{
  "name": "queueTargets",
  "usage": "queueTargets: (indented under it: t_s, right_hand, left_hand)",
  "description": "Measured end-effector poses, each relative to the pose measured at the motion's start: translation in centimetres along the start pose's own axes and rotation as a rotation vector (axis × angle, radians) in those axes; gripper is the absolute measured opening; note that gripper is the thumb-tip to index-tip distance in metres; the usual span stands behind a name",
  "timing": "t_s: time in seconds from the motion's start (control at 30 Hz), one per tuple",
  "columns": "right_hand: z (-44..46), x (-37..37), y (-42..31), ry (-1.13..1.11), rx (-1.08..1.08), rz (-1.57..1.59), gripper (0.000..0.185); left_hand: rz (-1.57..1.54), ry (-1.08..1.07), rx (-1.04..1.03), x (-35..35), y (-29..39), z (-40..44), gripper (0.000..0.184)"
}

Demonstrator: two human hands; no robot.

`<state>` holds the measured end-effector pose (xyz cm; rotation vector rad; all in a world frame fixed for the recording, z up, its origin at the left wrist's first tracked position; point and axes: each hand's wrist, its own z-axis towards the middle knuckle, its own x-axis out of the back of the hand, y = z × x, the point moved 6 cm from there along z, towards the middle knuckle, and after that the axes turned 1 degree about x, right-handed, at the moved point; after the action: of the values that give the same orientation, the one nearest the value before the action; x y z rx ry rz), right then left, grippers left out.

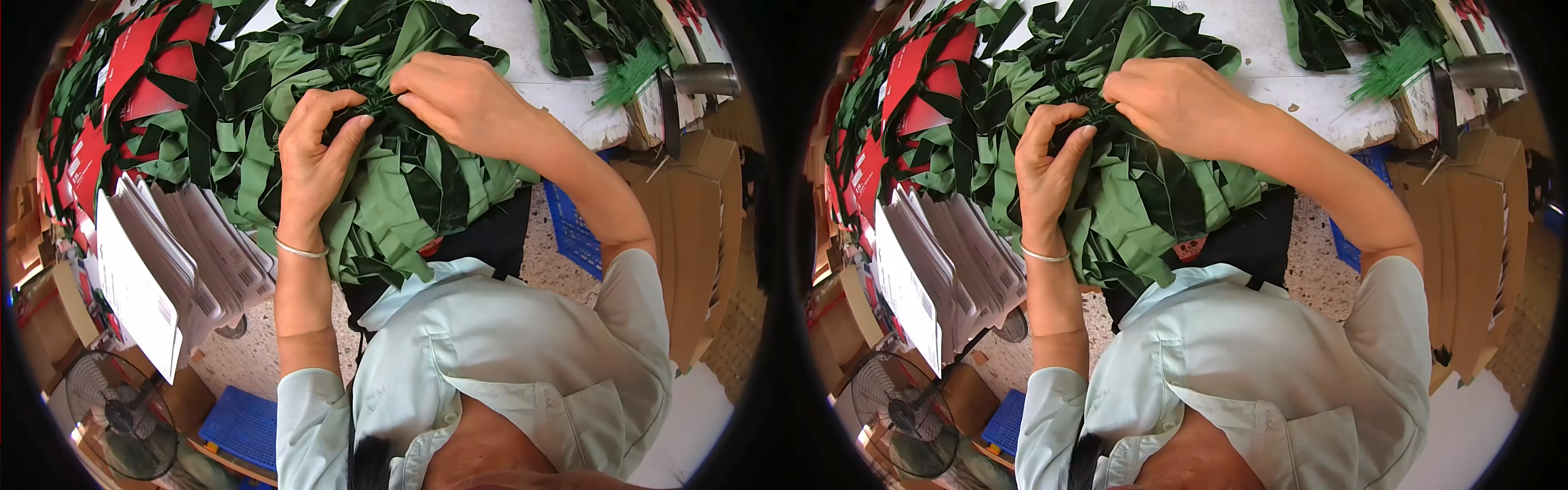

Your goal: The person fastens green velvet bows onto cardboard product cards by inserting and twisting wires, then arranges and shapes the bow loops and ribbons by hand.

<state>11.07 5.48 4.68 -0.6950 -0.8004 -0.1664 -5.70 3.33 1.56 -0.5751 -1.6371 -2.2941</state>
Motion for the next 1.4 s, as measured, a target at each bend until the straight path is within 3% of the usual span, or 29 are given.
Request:
queueTargets:
  t_s: [0.53, 0.6, 1.03, 1.13, 1.2, 1.3, 1.4]
  right_hand:
    - [-0.2, -0.3, 0.4, -0.024, 0.009, 0.107, 0.008]
    - [-0.5, 0.8, 0.2, -0.014, 0.022, -0.076, 0.008]
    - [-0.3, -1.4, 0.9, -0.017, 0.017, -0.029, 0.005]
    - [-0.4, -1.4, 0.6, 0.063, 0.114, -0.071, 0.005]
    - [-0.7, -1.6, 0.9, 0.051, 0.051, -0.01, 0.007]
    - [-0.9, -1.7, 1.2, 0.061, 0.012, 0.004, 0.008]
    - [-1.0, -1.9, 1.3, 0.054, -0.024, 0.016, 0.008]
  left_hand:
    - [-0.017, 0.018, 0.005, -0.2, -0.3, 0.1, 0.024]
    - [-0.013, 0.019, 0.007, -0.2, -0.4, 0.1, 0.024]
    - [0.021, -0.002, -0.045, -0.2, -0.2, 0.2, 0.018]
    - [-0.08, 0.04, 0.002, 0.6, -0.7, 0.0, 0.012]
    - [-0.081, 0.058, 0.111, 0.9, -1.3, -0.6, 0.014]
    - [-0.113, 0.153, 0.028, 0.8, -1.1, -0.8, 0.011]
    - [0.014, 0.096, -0.077, 0.6, -1.1, -0.9, 0.013]
